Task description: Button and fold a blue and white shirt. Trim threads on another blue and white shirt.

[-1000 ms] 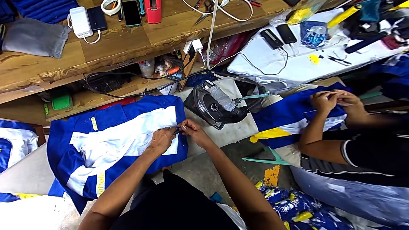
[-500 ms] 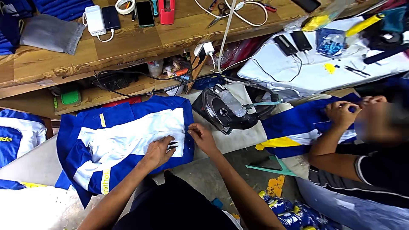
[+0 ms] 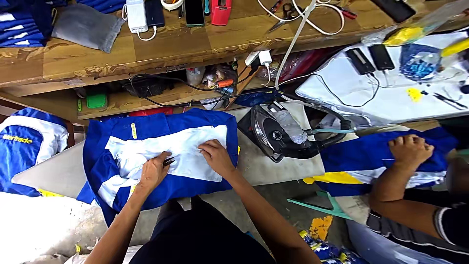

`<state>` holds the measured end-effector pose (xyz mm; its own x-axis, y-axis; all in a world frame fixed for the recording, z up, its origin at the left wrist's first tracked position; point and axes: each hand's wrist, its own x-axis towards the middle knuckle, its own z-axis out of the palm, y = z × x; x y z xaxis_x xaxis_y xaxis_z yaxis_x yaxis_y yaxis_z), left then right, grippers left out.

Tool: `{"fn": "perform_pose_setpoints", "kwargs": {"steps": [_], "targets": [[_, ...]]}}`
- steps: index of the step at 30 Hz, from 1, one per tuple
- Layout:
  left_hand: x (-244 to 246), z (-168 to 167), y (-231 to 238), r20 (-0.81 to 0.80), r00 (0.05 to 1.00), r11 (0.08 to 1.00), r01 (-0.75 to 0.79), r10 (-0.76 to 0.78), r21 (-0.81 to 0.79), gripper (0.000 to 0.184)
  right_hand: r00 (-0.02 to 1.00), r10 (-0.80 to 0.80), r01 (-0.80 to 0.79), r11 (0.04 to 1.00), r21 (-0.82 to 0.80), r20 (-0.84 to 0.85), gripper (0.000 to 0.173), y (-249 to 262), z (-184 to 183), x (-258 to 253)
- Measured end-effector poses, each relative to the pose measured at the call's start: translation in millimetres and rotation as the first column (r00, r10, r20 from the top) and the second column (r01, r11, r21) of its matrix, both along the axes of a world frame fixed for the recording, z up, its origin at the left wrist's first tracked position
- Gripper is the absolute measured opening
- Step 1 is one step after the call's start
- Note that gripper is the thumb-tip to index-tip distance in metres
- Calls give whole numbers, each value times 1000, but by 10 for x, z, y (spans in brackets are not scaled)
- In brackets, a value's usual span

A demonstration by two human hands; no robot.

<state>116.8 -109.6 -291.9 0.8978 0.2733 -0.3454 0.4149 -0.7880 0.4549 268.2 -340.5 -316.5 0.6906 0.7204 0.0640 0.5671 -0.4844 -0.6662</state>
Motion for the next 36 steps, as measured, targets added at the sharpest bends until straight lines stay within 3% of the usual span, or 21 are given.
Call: {"fn": "perform_pose_setpoints", "kwargs": {"steps": [4, 9, 15, 20, 25, 31, 34, 36], "targets": [[8, 6, 14, -23, 1000, 1000, -5, 4, -16, 39, 998, 68, -68, 997, -45, -1, 23, 179, -129, -10], [-7, -4, 4, -20, 1000, 1000, -2, 2, -3, 39, 996, 87, -88, 982, -166, -16, 25, 242, -37, 43], [-11, 9, 13, -31, 999, 1000, 6, -6, -4, 38, 978, -67, 38, 989, -145, -196, 28, 188, 28, 192], [-9, -11, 23, -14, 1000, 1000, 2, -2, -12, 37, 973, -41, 17, 994, -105, -225, 28, 140, -3, 180], [38, 102, 84, -9, 1000, 984, -16, 15, -179, 45, 972, -40, 46, 999, 21, -233, 26, 94, 7, 174], [423, 340, -74, 73, 994, 877, -34, 79, -479, 41, 989, 34, -44, 997, -64, -143, 28, 107, 57, 133], [673, 270, -194, 56, 998, 865, 5, 26, -501, 40, 992, 20, -33, 994, -103, -123, 24, 131, 47, 140], [775, 224, -245, 5, 998, 907, 59, -62, -418, 39, 990, 9, -32, 986, -164, -140, 24, 157, 67, 157]]}}
